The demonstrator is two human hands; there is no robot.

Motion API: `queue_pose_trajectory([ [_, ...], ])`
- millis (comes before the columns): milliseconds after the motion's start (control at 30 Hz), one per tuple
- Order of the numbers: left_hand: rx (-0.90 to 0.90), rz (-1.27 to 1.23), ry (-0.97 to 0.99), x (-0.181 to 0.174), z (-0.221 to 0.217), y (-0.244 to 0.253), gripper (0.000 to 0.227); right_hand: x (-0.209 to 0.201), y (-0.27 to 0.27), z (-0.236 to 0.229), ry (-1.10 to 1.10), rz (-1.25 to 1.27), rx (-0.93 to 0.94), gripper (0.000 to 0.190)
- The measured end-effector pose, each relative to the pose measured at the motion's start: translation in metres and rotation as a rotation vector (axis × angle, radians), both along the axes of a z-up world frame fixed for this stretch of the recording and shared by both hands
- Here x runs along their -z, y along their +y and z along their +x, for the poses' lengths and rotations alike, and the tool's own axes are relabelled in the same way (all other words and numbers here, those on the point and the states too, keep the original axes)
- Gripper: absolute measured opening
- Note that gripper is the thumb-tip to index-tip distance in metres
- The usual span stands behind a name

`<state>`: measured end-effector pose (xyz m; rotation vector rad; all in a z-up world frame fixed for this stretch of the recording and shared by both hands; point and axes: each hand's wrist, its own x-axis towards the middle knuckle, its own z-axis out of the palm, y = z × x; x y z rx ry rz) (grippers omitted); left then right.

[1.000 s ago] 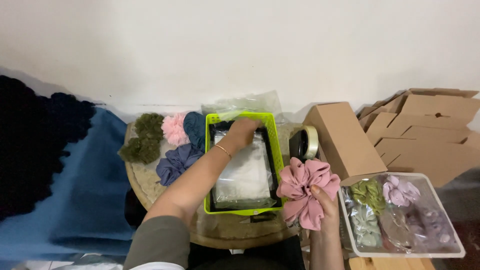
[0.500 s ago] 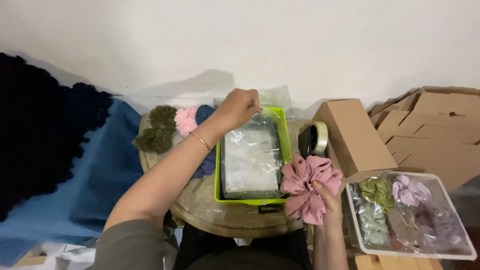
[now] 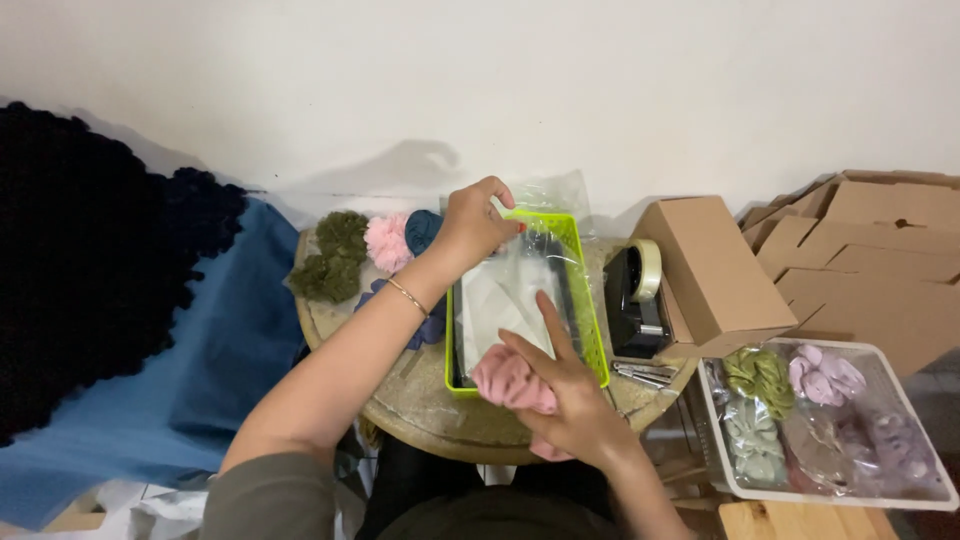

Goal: The person places scrunchies into plastic bags, uses a tool to help seal or finish the bags, and puts the bagged scrunchies into a storage basket.

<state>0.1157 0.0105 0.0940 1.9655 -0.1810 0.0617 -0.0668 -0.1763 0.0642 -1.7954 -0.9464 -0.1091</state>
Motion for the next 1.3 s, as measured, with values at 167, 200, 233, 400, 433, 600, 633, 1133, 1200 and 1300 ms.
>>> queue_pose_trajectory([
  [167,0.01,0.026,0.022,0.009,0.0,-0.005,0.024,-0.009,0.014,0.013,0.153,-0.286,0.306,0.08],
  [200,0.059,0.062,-0.008,0.013,0.001,-0.003,0.029,-0.022,0.018,0.014,0.297,-0.323,0.357,0.077],
  [233,0.06,0.062,-0.009,0.017,0.002,-0.001,0.029,-0.015,0.013,0.017,0.296,-0.323,0.358,0.077],
  [400,0.145,-0.051,-0.034,0.041,0.014,0.017,0.03,0.021,-0.027,0.04,0.045,0.141,0.331,0.048],
  [433,0.145,-0.05,-0.038,0.046,0.012,0.016,0.03,0.025,-0.03,0.041,0.041,0.142,0.331,0.048],
  [600,0.193,-0.207,0.071,0.048,0.001,0.012,0.031,0.054,-0.037,0.051,-0.001,0.187,0.463,0.024],
  [633,0.193,-0.209,0.071,0.056,0.005,0.013,0.031,0.056,-0.036,0.051,-0.001,0.185,0.462,0.024],
  [1133,0.314,0.223,-0.115,0.009,-0.067,0.027,0.082,0.063,-0.035,0.054,0.157,0.413,0.647,0.02],
  [1200,0.279,0.384,-0.171,0.025,-0.055,0.034,0.087,0.059,-0.039,0.054,0.098,0.387,0.694,0.022],
  [1300,0.258,0.55,-0.139,0.035,-0.048,0.043,0.086,0.047,-0.055,0.051,0.009,0.346,0.76,0.027],
])
